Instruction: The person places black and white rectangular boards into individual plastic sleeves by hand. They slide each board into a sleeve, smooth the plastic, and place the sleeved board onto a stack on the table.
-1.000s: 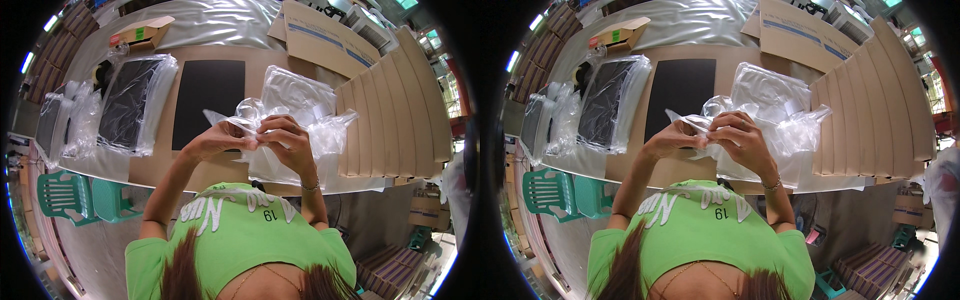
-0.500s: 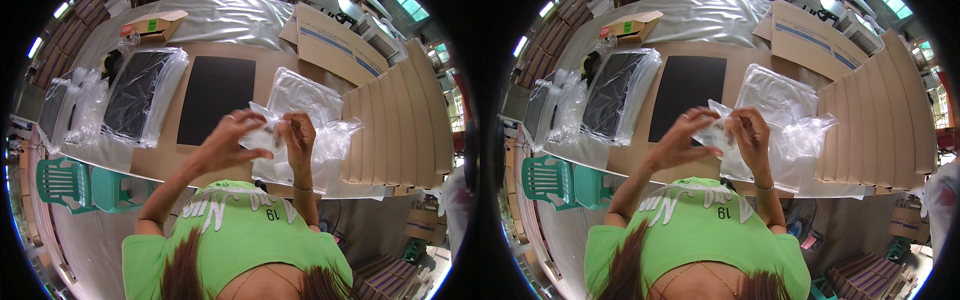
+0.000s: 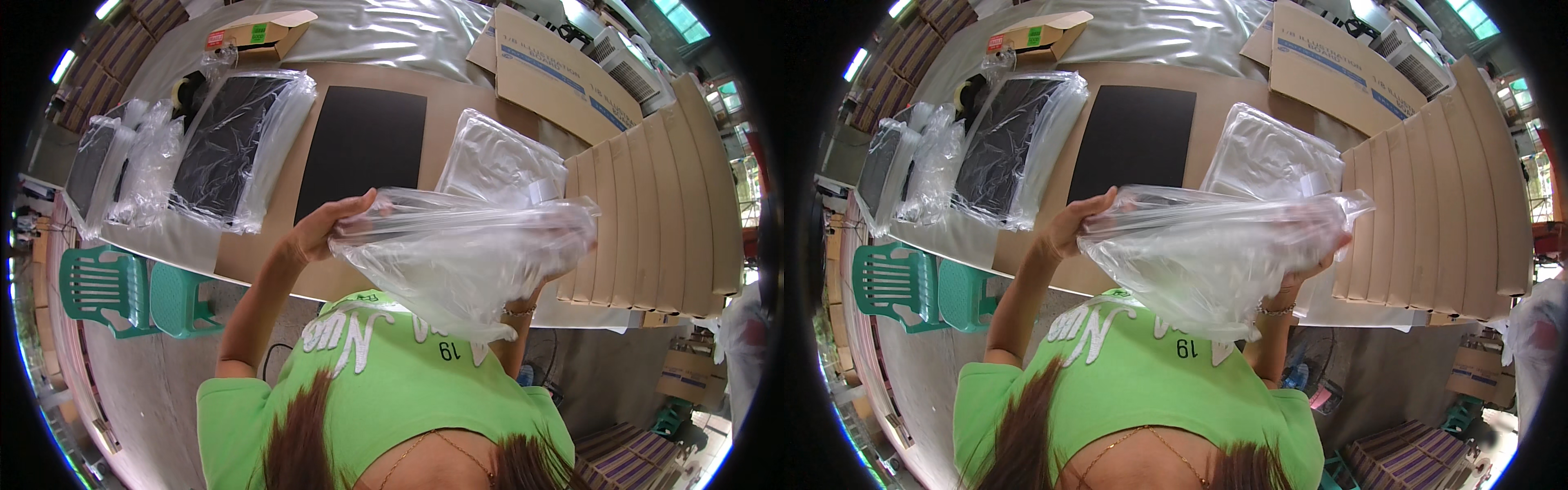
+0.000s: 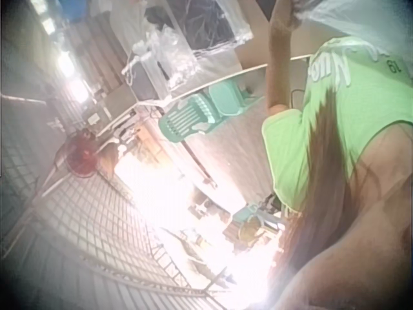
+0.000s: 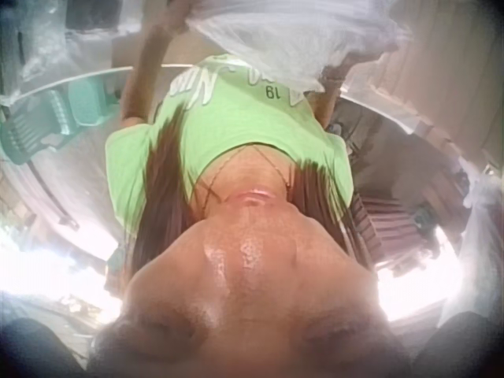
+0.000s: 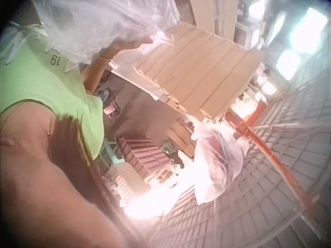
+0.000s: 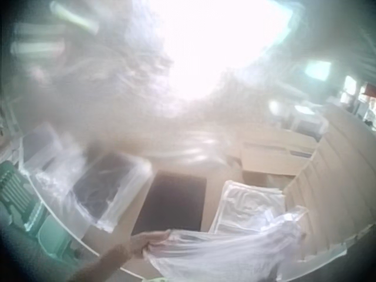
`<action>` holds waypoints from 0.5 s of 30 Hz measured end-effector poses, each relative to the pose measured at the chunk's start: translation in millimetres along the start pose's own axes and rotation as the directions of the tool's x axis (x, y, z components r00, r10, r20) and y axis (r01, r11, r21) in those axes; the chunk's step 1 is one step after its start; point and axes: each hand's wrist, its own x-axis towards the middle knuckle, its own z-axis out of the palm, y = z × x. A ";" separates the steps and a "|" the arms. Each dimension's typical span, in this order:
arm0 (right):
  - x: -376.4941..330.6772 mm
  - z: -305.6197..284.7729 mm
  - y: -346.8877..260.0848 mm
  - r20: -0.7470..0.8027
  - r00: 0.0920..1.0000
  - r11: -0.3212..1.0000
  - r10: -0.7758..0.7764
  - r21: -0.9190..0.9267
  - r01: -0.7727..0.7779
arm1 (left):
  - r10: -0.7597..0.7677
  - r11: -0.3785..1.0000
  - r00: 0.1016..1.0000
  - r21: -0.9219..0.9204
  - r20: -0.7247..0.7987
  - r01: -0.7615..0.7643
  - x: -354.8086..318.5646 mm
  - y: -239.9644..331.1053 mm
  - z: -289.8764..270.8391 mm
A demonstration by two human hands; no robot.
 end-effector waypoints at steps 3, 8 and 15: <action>13.0 6.2 27.2 0.042 0.999 0.987 0.003 0.160 -0.010 | 0.005 1.000 0.952 0.012 0.306 -0.009 -0.5 -29.6 -38.7; 14.1 -26.3 54.0 0.312 0.910 0.877 0.274 0.308 -0.370 | 0.284 0.946 0.791 -0.025 0.541 -0.323 3.4 -35.8 -65.6; -8.0 -27.5 87.1 0.345 0.623 0.534 0.702 0.322 -0.781 | 0.618 0.575 0.784 -0.647 -0.057 -0.501 4.0 22.0 -23.7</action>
